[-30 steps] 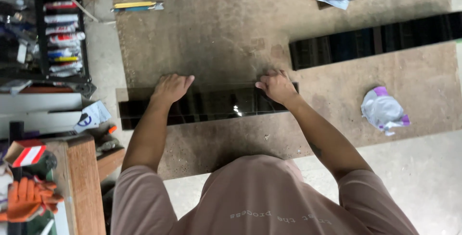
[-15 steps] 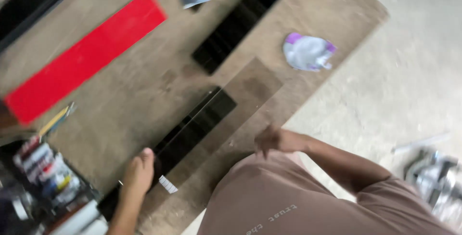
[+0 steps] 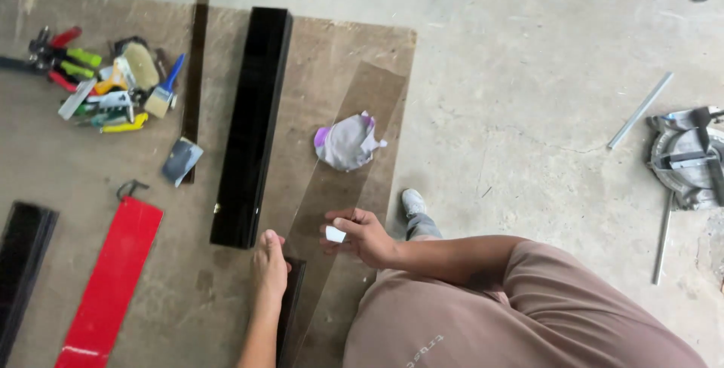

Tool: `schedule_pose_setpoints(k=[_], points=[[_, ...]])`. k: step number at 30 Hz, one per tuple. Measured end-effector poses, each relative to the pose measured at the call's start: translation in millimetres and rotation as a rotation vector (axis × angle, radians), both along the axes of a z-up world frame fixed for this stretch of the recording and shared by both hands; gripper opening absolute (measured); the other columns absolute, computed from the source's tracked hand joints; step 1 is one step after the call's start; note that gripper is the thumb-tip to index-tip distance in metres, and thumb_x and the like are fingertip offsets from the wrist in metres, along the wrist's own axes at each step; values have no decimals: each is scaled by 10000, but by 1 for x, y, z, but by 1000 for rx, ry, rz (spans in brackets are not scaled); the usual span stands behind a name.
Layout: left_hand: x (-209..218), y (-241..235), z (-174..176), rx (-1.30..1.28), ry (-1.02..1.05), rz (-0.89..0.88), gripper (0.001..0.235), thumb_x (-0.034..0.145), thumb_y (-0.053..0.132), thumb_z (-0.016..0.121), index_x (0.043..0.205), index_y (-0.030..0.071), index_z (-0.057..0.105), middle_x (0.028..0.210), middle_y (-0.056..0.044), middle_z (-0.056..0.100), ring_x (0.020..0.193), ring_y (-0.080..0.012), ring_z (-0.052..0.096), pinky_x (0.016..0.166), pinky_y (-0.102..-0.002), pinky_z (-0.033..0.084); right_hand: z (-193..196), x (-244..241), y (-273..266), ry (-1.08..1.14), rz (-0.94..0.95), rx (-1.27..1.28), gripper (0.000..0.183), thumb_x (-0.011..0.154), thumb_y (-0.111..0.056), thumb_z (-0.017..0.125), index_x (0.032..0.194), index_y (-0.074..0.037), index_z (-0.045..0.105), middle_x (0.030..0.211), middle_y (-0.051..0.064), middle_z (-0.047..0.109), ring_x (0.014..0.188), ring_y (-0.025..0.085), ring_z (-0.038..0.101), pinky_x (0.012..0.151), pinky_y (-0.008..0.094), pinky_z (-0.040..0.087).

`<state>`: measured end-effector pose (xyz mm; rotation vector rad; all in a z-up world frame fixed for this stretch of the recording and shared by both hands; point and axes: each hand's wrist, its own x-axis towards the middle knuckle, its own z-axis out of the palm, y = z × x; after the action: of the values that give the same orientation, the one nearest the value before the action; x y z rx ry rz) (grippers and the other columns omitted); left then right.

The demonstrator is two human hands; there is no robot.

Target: Cleaning long acrylic panels with a cloth on a workbench

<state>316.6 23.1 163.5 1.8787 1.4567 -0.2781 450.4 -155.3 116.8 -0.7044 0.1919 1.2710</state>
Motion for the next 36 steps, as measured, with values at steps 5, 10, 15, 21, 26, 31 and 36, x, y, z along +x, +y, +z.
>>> schedule_pose_setpoints(k=[5, 10, 15, 21, 26, 31, 36], points=[[19, 4, 49, 88, 42, -216, 647, 928, 571, 379, 1539, 358, 383, 1262, 25, 640, 1118, -258, 617, 928, -494, 468, -20, 49, 19, -50, -67, -26, 263, 950, -88, 647, 1190, 18, 646, 1011, 225, 732, 858, 373, 759, 696, 524, 658], [-85, 31, 84, 213, -420, 358, 632, 957, 400, 339, 1555, 193, 329, 1545, -139, 449, 1338, -320, 508, 1086, -454, 367, -45, 107, 18, -99, -15, 40, 248, 979, -92, 628, 1188, 37, 658, 1036, 227, 743, 877, 344, 762, 693, 477, 655], [-143, -40, -9, -298, -1482, 875, 785, 980, 736, 437, 1503, 161, 554, 1499, -365, 489, 1342, -614, 474, 1024, -617, 467, -59, 151, 30, -176, 42, 27, 301, 961, -132, 665, 1228, 7, 653, 1067, 195, 746, 866, 298, 759, 711, 429, 652], [-59, -105, -56, -839, -1777, 844, 911, 967, 743, 410, 1493, 3, 485, 1533, -347, 433, 1427, -594, 348, 1124, -708, 284, -59, 169, 52, -256, 177, 19, 267, 992, -152, 634, 1212, -5, 592, 1073, 164, 646, 975, 329, 717, 812, 452, 649], [-48, -116, -95, -540, -1708, 1081, 704, 1010, 552, 441, 1435, 4, 560, 1244, -269, 704, 1144, -524, 667, 832, -613, 601, -86, 170, 67, -177, 151, 0, 221, 1014, -87, 606, 1213, -45, 693, 1117, 211, 761, 972, 358, 774, 810, 528, 670], [-42, -107, -78, -515, -1560, 1078, 586, 1052, 452, 483, 1411, -2, 572, 1275, -249, 682, 1151, -546, 645, 730, -580, 647, -94, 157, 78, -156, 183, -48, 213, 1007, -102, 629, 1202, -48, 696, 1098, 196, 766, 946, 333, 783, 800, 509, 674], [-46, -100, -79, -448, -1551, 1144, 611, 1070, 475, 449, 1396, -29, 562, 1334, -324, 621, 1137, -605, 613, 631, -571, 663, -118, 185, 71, -407, 450, -371, 358, 934, -304, 779, 1203, -81, 702, 962, 114, 738, 719, 247, 737, 604, 421, 666]])
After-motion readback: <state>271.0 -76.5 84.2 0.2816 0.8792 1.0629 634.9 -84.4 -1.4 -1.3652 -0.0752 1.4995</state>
